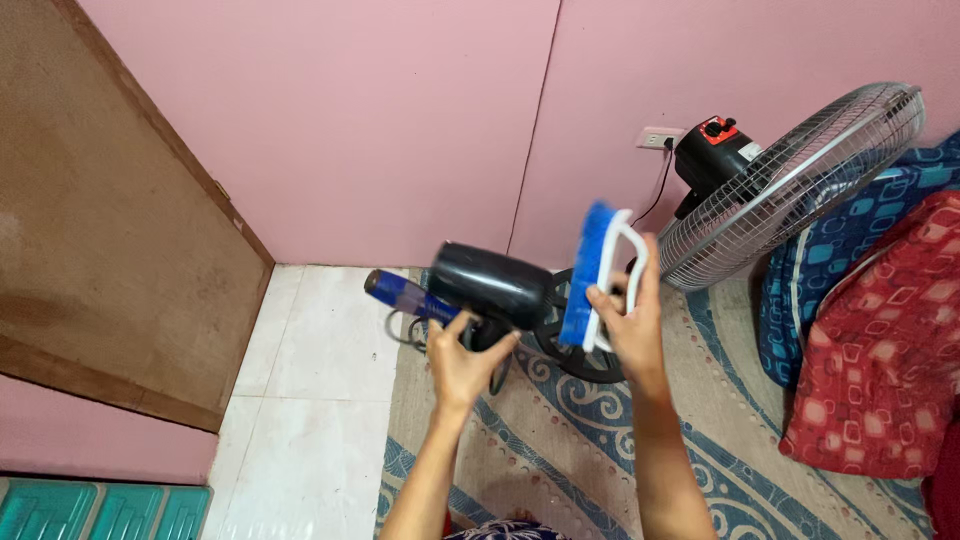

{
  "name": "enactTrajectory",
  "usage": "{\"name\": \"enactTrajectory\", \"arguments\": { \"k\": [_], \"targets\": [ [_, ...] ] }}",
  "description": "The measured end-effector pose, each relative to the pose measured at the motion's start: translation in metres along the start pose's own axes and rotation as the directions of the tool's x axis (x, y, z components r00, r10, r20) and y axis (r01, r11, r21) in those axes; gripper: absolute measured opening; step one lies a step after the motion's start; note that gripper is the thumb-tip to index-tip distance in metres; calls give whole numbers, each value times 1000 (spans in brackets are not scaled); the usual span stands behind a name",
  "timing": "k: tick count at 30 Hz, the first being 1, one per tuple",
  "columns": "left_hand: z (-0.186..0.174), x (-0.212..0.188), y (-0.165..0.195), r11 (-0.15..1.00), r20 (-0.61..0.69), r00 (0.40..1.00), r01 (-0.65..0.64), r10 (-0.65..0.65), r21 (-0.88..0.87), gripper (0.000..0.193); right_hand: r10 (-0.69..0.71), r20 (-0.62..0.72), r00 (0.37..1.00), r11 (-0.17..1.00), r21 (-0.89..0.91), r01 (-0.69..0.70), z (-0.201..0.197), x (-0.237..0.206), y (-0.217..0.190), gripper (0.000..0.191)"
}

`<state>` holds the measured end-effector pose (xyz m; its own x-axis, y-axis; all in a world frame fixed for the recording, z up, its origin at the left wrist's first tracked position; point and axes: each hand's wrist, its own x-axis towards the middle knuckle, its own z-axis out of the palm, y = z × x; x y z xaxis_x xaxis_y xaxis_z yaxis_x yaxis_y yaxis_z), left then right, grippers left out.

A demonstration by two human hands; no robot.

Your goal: The person unplugs a standing fan and uses a screwdriver to unscrew the rear guard of the fan. They then pick up a hair dryer and a brush from a dresser and brush the hair dryer while holding it.

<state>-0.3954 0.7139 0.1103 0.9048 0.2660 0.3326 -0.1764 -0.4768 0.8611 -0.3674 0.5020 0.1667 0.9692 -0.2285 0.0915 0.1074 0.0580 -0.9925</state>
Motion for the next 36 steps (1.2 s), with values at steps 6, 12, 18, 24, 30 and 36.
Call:
{"name": "enactTrajectory", "arguments": {
  "k": [6,12,18,24,30,36],
  "targets": [
    [13,20,-38,901,102,995,51,-7,-432,25,-835,59,547,452,-492,744,12,-39,52,125],
    [42,20,-83,931,163,986,99,-43,-352,34,-615,130,778,588,-582,562,25,-25,60,109],
    [68,7,-108,774,215,975,180,-59,-606,56,-531,-85,843,632,-702,327,19,-28,18,101],
    [64,-2,-93,833,234,971,159,-36,-529,59,-677,251,691,435,-621,652,32,-72,45,81],
    [55,-6,-75,985,158,987,25,2,-170,51,-548,247,799,548,-616,566,-8,-48,65,80],
    [68,-9,-86,955,209,963,214,-171,-204,43,-642,-46,765,568,-699,435,6,-41,62,73]
  ]
}}
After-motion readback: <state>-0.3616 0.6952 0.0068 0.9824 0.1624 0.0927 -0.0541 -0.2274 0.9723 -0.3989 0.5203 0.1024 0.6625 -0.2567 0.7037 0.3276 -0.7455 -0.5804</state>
